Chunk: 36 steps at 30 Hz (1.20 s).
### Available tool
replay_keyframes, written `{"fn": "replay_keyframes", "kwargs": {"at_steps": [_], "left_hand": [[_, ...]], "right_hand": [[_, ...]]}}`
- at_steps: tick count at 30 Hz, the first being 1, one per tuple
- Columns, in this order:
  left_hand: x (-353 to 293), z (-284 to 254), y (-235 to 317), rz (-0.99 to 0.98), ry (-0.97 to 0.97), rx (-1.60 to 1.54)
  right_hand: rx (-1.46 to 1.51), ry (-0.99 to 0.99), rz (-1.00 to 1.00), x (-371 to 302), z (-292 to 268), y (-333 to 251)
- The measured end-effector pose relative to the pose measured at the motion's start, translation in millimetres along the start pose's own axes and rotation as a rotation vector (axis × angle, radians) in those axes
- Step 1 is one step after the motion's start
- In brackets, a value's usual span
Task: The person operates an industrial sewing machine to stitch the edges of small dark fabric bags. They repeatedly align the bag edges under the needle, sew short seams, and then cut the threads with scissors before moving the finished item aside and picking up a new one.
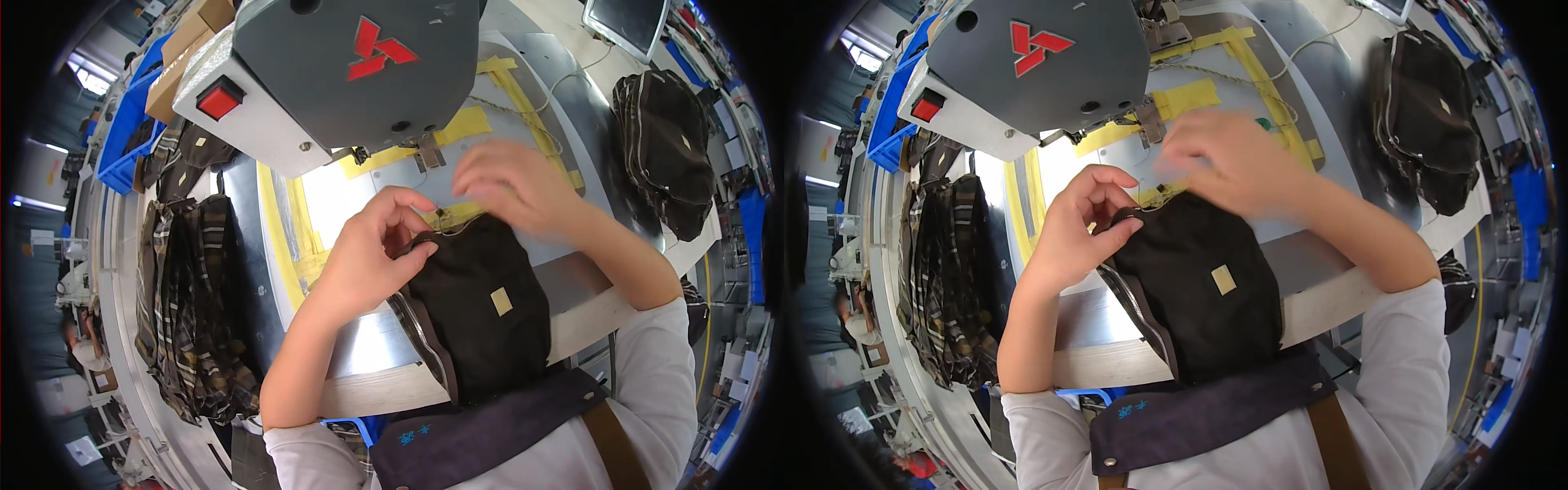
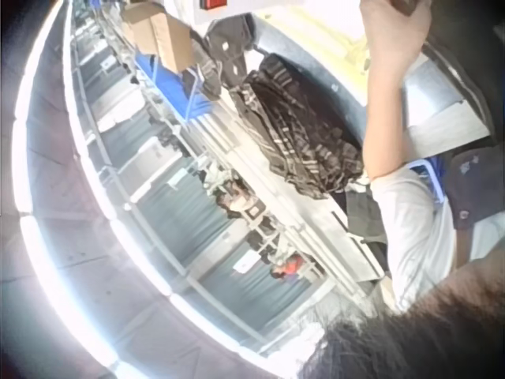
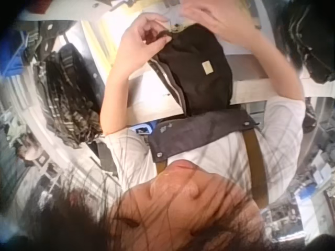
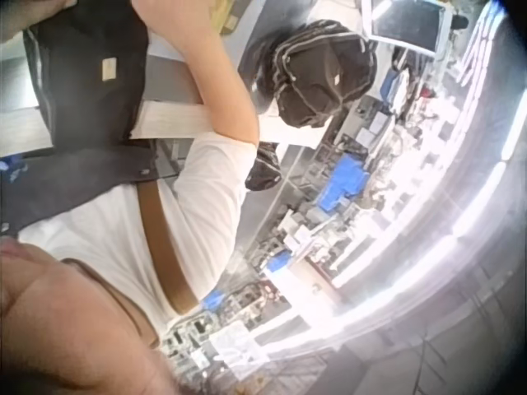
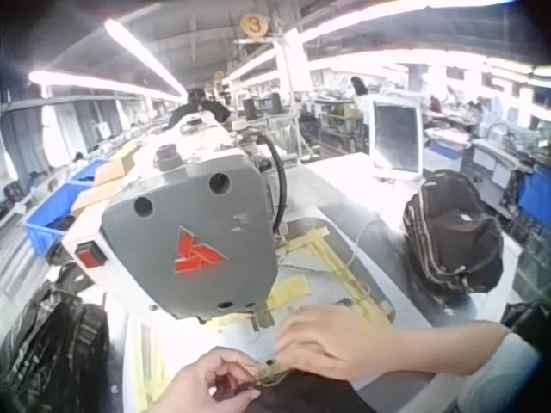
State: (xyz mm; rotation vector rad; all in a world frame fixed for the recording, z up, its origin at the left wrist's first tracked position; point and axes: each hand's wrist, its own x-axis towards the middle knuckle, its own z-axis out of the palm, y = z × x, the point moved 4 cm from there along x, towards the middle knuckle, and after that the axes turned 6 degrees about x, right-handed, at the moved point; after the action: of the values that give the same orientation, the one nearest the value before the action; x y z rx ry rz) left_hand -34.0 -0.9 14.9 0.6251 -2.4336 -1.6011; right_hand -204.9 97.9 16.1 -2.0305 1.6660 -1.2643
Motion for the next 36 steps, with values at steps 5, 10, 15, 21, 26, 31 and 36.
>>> {"fn": "replay_keyframes", "kwargs": {"at_steps": [5, 10, 15, 21, 26, 31, 36], "left_hand": [[-6.0, -0.4, 15.1, -0.021, 0.019, 0.139], [-10.8, -1.9, 24.2, 0.082, 0.032, 0.257], [-6.3, -5.8, 2.5, 0.047, 0.113, 0.094], [-5.8, -12.5, 7.3, -0.049, 0.039, 0.102], [-4.1, -9.7, 10.2, 0.013, -0.004, 0.136], [-2.5, -8.4, 8.8, 0.027, 0.004, 0.178], [-0.3, -5.8, 4.1, 0.436, 0.253, 0.394]], "right_hand": [[0.273, -0.139, 0.257, -3.2, 25.3, -22.2], [0.651, -0.185, 0.507, -9.1, 30.7, -10.4], [0.773, -0.042, 0.536, -12.3, 29.9, -6.3], [0.839, -0.058, 0.616, -14.4, 30.7, -7.3], [0.832, -0.104, 0.651, -17.1, 31.3, -8.6], [0.827, -0.085, 0.651, -17.2, 30.6, -11.8], [0.278, 0.110, 0.010, -18.0, 22.7, -19.8]]}}
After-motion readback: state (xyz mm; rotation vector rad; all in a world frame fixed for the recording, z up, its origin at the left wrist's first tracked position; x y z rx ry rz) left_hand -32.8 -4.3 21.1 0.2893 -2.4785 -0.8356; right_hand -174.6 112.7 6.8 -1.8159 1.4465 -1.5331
